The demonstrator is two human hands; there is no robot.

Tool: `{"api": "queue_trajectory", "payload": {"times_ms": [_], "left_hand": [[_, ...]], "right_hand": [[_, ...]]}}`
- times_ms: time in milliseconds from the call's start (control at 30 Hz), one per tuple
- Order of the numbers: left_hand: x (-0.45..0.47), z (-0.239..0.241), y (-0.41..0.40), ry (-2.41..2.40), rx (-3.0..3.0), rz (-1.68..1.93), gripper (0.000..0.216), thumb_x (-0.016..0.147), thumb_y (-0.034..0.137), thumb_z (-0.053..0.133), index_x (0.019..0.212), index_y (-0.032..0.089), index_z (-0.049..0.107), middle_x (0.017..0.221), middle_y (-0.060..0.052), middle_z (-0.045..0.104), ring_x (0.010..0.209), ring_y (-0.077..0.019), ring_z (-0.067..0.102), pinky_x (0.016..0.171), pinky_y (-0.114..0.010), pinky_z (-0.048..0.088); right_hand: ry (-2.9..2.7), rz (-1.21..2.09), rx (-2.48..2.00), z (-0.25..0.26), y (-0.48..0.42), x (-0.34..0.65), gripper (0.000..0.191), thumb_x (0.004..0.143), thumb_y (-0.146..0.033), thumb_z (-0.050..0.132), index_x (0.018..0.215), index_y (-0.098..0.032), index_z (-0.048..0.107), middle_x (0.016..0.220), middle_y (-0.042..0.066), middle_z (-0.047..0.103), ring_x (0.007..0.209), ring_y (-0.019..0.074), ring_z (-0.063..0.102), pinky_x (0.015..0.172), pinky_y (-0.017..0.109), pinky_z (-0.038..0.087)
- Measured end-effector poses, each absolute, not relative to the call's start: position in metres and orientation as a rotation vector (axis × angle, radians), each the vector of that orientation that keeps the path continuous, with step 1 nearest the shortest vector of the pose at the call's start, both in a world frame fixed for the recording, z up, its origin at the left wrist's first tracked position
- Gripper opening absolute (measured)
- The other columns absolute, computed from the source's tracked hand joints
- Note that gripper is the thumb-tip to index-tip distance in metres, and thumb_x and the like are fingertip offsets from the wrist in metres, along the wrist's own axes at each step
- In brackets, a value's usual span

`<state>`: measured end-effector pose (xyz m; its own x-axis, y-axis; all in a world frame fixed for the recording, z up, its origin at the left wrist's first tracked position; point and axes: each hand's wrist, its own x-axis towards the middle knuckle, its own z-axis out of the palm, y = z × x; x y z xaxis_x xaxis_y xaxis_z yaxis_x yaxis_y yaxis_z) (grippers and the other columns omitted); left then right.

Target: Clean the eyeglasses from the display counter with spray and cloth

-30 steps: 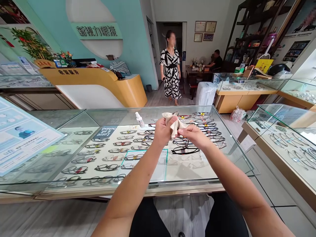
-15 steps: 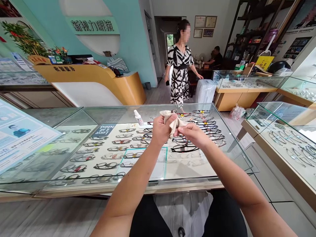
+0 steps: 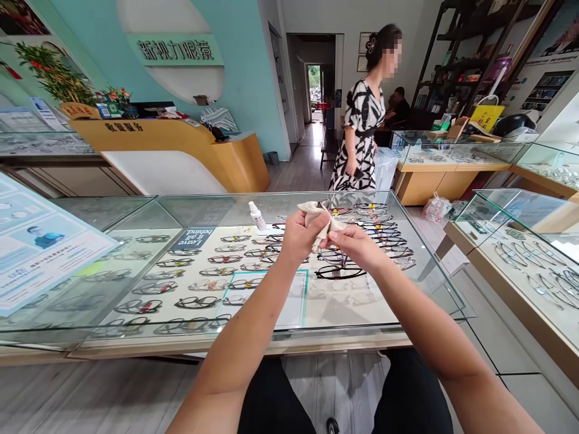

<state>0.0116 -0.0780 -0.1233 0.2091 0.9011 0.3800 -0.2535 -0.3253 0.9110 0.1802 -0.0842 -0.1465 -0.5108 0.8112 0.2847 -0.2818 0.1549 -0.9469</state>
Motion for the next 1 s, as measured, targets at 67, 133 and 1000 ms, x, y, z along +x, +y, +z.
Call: {"api": "queue_trajectory", "payload": {"times_ms": [67,133,1000], "left_hand": [[0.012,-0.123,-0.079,0.671,1.386,1.392,0.064,0.087,0.079,0.082,0.072,0.021,0.060,0.044,0.003,0.053,0.038,-0.0118,0.049,0.045,-0.026,0.045],[0.007,-0.125,-0.075,0.663,1.409,1.357,0.066,0.090,0.080,0.077,0.070,0.020,0.060,0.048,0.001,0.056,0.043,-0.0130,0.054,0.047,-0.026,0.046],[-0.014,-0.145,-0.036,0.800,1.214,1.577,0.054,0.075,0.062,0.091,0.103,0.020,0.072,0.084,0.000,0.073,0.066,-0.0134,0.063,0.065,-0.026,0.052]], "right_hand": [[-1.544,1.515,-0.520,-0.146,-0.085,0.180,0.042,0.089,-0.067,0.086,0.087,-0.025,0.091,0.089,0.004,0.082,0.092,0.0219,0.068,0.097,0.037,0.049],[-1.511,1.523,-0.525,-0.141,-0.086,0.184,0.042,0.087,-0.066,0.087,0.084,-0.025,0.091,0.088,0.004,0.082,0.090,0.0218,0.068,0.096,0.037,0.049],[-1.422,1.470,-0.515,-0.134,-0.073,0.205,0.044,0.087,-0.066,0.085,0.084,-0.022,0.087,0.094,0.008,0.076,0.095,0.0238,0.067,0.095,0.036,0.052]]}}
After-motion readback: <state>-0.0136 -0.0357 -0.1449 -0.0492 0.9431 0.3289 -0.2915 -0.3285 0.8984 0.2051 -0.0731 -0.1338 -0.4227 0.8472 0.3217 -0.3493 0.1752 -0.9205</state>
